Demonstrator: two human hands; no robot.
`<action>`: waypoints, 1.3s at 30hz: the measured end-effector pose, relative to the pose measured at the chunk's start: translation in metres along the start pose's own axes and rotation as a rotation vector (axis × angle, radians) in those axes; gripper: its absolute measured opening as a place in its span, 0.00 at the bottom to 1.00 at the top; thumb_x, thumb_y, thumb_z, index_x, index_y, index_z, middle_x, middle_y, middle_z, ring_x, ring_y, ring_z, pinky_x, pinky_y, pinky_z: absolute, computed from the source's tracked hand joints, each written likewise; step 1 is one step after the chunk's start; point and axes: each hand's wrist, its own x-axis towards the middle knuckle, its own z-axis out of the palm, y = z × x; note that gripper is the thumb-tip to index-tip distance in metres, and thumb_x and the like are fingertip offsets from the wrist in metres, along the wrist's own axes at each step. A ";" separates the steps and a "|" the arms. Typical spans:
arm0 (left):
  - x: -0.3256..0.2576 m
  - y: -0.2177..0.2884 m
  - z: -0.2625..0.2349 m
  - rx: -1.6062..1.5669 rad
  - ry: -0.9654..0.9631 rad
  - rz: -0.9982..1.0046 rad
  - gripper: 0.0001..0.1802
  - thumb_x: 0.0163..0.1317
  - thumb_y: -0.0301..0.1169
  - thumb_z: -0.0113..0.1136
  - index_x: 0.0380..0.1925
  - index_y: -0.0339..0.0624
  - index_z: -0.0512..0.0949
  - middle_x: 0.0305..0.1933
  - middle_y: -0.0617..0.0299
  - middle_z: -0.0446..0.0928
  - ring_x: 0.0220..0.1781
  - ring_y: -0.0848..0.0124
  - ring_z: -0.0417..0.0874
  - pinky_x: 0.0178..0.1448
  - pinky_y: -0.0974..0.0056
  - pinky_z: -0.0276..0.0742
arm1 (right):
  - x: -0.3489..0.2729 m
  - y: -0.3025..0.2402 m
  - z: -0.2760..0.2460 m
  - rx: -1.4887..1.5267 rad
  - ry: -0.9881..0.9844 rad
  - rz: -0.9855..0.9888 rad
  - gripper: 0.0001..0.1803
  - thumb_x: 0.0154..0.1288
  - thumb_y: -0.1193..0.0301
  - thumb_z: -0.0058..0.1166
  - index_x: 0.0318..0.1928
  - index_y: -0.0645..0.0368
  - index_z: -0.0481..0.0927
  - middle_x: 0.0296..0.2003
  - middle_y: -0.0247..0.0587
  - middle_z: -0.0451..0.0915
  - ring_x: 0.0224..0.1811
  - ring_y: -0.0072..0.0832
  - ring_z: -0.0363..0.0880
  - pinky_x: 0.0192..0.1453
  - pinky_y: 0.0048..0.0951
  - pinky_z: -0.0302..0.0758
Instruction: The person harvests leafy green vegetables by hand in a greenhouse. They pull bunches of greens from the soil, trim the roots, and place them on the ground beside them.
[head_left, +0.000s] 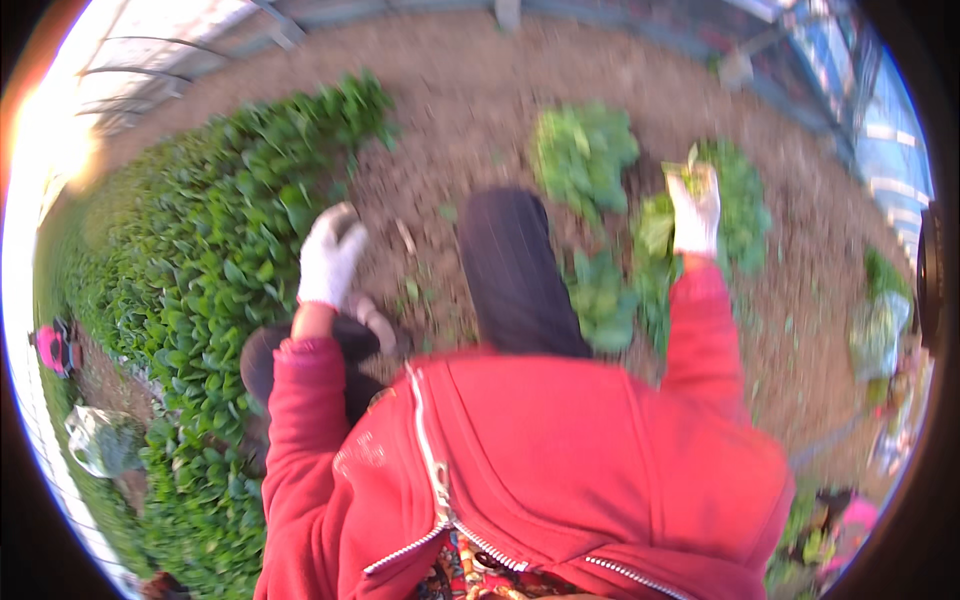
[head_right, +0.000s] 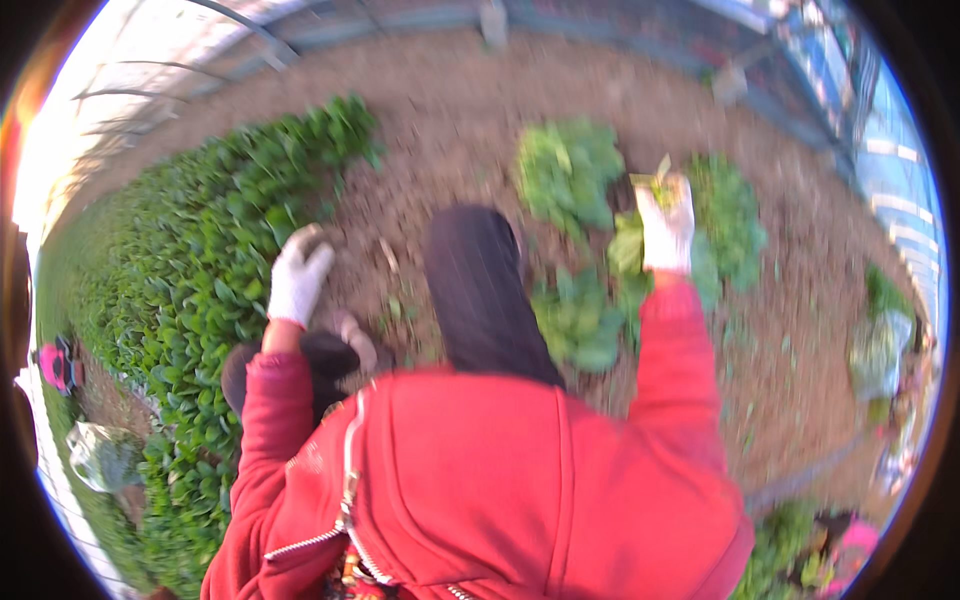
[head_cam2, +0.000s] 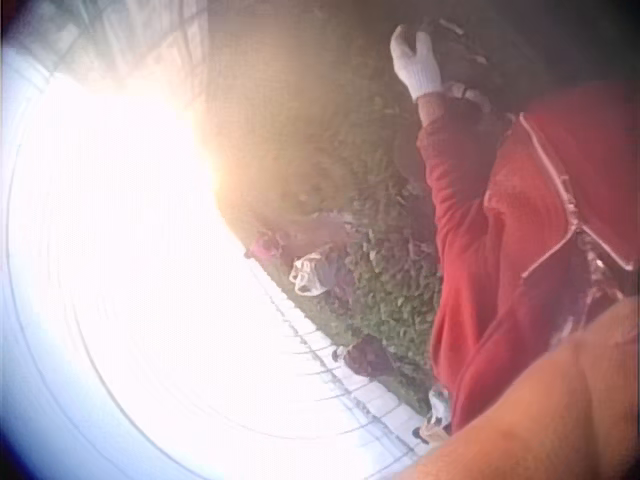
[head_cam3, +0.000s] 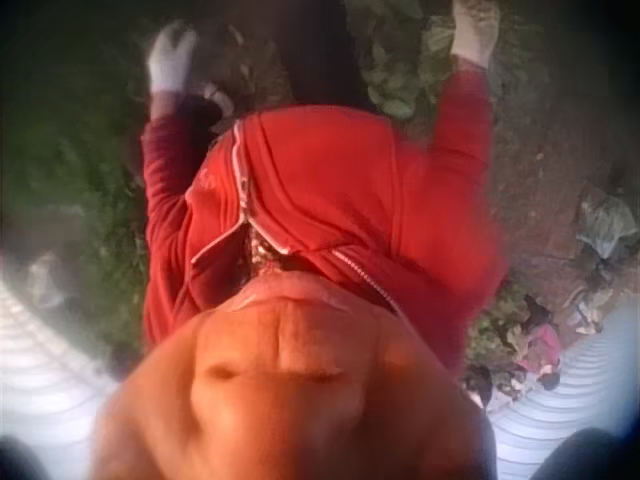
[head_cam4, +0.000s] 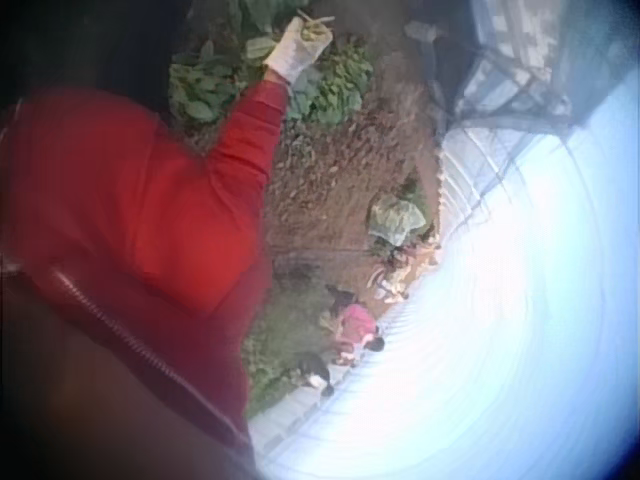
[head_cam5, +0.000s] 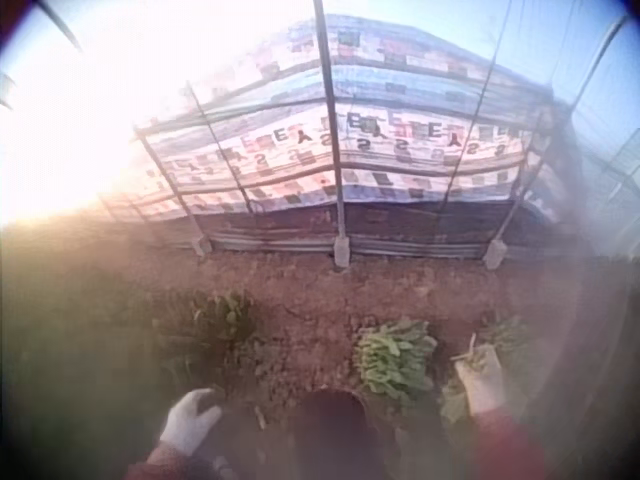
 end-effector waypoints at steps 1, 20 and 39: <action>-0.004 -0.006 0.002 -0.051 -0.064 -0.059 0.24 0.64 0.35 0.66 0.57 0.35 0.80 0.58 0.51 0.83 0.59 0.63 0.84 0.65 0.62 0.77 | -0.014 0.008 -0.016 -0.277 -0.045 0.022 0.18 0.64 0.71 0.67 0.51 0.56 0.75 0.40 0.34 0.80 0.42 0.23 0.78 0.49 0.29 0.77; -0.019 -0.111 0.033 -0.136 -0.436 -0.522 0.29 0.71 0.39 0.62 0.66 0.32 0.74 0.64 0.53 0.79 0.64 0.68 0.78 0.70 0.64 0.70 | -0.143 0.141 0.004 -1.512 -0.871 0.015 0.10 0.73 0.69 0.47 0.49 0.53 0.80 0.41 0.47 0.88 0.48 0.45 0.88 0.50 0.48 0.79; -0.024 -0.106 0.043 -0.109 -0.575 -0.616 0.27 0.71 0.36 0.61 0.64 0.32 0.75 0.61 0.55 0.81 0.61 0.69 0.79 0.68 0.65 0.72 | -0.168 0.250 0.039 -1.283 -1.068 0.108 0.45 0.57 0.43 0.67 0.68 0.55 0.69 0.62 0.44 0.73 0.72 0.44 0.65 0.70 0.49 0.68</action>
